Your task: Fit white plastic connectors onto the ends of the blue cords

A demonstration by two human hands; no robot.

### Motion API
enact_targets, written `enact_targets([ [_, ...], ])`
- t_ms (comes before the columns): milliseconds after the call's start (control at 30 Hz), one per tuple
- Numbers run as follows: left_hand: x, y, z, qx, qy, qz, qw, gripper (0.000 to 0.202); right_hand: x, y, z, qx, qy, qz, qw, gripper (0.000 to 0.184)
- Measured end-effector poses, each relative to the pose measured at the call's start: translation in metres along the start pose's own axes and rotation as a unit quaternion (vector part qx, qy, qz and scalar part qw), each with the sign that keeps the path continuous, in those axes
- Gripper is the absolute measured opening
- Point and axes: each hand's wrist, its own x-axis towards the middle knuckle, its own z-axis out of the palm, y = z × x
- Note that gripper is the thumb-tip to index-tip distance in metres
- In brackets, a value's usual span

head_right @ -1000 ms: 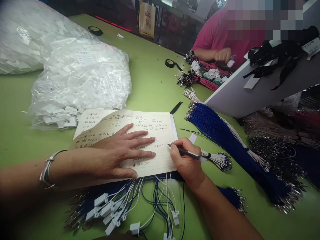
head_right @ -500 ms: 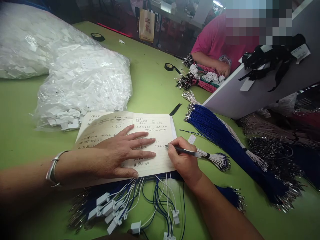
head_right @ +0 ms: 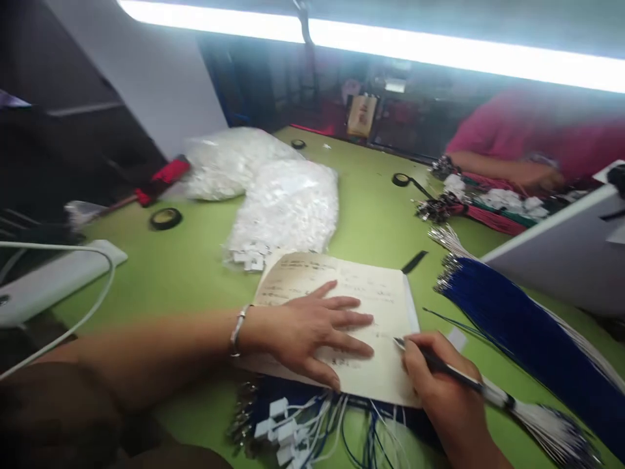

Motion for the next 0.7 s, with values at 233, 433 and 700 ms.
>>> enact_targets([
  [233,0.001,0.005,0.002,0.013,-0.001,0.000,1.000,0.064,-0.001,-0.001,-0.001,0.017,0.018,-0.026,0.999,0.015],
  [433,0.002,-0.008,0.006,0.005,-0.001,0.008,1.000,0.061,0.005,-0.011,0.004,0.043,0.010,-0.004,0.999,0.018],
  [700,0.004,-0.013,0.015,0.017,0.027,0.021,0.999,0.060,0.005,-0.012,0.003,0.028,0.006,-0.046,0.999,0.014],
])
